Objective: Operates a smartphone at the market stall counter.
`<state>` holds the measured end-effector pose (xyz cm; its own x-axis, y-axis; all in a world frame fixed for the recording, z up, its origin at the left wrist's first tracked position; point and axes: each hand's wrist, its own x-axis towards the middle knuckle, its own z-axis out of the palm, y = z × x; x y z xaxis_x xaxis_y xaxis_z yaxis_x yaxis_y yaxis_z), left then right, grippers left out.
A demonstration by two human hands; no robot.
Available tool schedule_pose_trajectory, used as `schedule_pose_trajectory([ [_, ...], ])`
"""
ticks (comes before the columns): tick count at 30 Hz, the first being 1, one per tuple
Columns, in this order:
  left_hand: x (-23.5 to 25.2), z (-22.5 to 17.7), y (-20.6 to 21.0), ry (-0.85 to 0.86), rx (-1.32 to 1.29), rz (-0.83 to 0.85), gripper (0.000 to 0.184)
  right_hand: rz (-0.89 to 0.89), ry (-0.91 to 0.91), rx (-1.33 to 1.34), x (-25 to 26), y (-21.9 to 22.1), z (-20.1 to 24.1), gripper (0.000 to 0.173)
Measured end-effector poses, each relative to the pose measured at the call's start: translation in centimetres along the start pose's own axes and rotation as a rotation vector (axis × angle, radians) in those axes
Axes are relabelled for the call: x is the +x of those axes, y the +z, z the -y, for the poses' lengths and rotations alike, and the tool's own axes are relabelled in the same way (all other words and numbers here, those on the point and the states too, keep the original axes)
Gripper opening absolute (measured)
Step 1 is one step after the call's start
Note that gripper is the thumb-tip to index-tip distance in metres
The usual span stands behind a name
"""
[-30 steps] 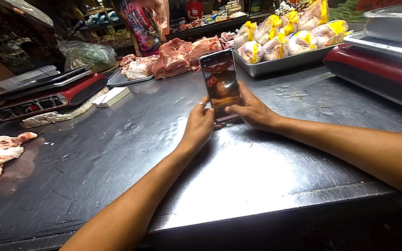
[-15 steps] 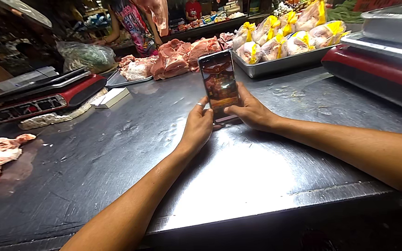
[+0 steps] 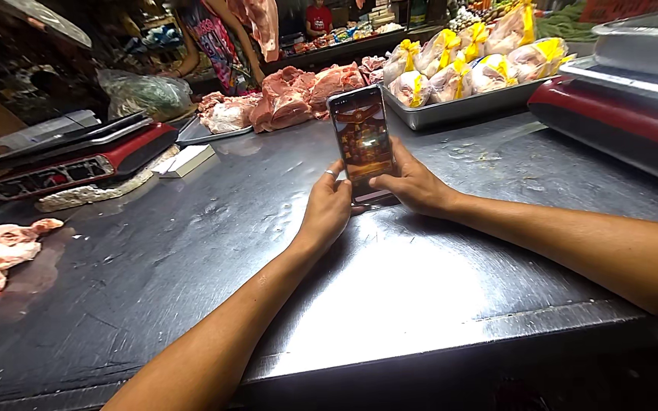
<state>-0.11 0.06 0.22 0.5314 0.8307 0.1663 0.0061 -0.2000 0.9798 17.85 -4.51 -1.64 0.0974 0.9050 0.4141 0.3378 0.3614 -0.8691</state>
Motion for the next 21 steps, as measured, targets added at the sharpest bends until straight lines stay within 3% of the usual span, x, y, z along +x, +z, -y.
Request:
schedule_pose_trajectory([
  [21,-0.01,0.01,-0.02,0.007,-0.001,0.004,0.042,0.008,-0.016,0.024,-0.02,-0.01,-0.07,0.069],
])
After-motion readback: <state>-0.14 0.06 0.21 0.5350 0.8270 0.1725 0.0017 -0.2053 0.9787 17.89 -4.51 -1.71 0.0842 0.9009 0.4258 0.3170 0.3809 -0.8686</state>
